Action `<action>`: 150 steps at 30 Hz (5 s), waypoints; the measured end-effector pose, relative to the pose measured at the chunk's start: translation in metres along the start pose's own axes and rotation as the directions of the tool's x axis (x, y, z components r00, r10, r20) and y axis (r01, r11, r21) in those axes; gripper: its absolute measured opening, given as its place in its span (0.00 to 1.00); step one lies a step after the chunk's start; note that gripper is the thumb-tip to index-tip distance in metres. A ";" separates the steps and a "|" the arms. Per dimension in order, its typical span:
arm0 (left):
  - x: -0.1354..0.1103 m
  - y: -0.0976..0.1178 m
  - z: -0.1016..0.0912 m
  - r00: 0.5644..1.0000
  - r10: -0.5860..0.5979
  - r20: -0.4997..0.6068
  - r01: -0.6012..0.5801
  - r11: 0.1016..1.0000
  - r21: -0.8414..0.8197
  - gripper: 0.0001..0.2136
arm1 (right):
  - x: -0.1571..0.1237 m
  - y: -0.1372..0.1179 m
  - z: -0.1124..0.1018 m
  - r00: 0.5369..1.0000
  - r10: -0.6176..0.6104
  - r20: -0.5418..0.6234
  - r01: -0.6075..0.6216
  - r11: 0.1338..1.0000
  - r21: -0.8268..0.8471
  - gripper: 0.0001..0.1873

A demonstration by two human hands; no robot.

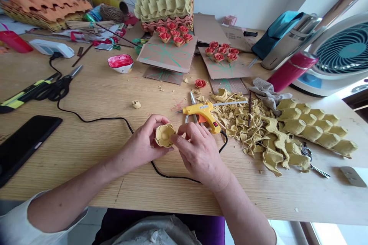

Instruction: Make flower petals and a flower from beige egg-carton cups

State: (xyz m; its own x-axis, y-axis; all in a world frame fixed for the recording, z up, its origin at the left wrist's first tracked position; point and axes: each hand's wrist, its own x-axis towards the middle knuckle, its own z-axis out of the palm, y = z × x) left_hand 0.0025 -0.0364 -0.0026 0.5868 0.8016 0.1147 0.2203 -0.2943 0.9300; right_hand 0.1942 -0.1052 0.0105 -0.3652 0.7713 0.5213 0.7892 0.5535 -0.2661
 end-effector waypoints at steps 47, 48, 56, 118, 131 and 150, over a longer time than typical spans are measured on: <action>-0.004 0.004 0.006 0.985 0.165 -0.056 -0.138 0.936 0.324 0.21 | 0.008 -0.019 0.008 0.994 0.105 0.026 -0.107 0.990 0.090 0.09; -0.003 0.004 0.005 0.983 0.180 -0.033 -0.160 0.931 0.329 0.21 | 0.007 -0.019 0.007 0.994 0.109 0.026 -0.111 0.988 0.109 0.09; -0.005 0.004 0.009 0.966 0.245 -0.082 -0.210 0.929 0.305 0.12 | 0.004 -0.016 0.004 0.971 0.208 -0.116 -0.183 0.964 0.192 0.11; -0.005 -0.002 0.004 0.936 0.318 0.154 -0.350 0.889 0.293 0.40 | 0.012 -0.013 0.012 0.920 0.387 -0.064 -0.337 0.864 0.373 0.07; -0.005 0.002 0.001 0.957 0.214 0.195 -0.262 0.927 0.269 0.46 | 0.004 -0.001 -0.010 0.798 0.599 0.066 -0.282 0.275 0.919 0.10; 0.006 -0.006 -0.013 0.952 0.290 0.102 -0.294 0.758 0.582 0.24 | 0.004 0.014 0.002 0.892 0.392 -0.225 -0.447 0.839 -0.310 0.29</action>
State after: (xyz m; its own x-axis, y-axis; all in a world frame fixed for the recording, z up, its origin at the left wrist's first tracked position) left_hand -0.0054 -0.0228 -0.0029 0.7020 0.6241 0.3430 0.4482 -0.7614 0.4683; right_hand 0.2033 -0.0935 0.0076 0.0951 0.8342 0.5431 0.9786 0.0216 -0.2046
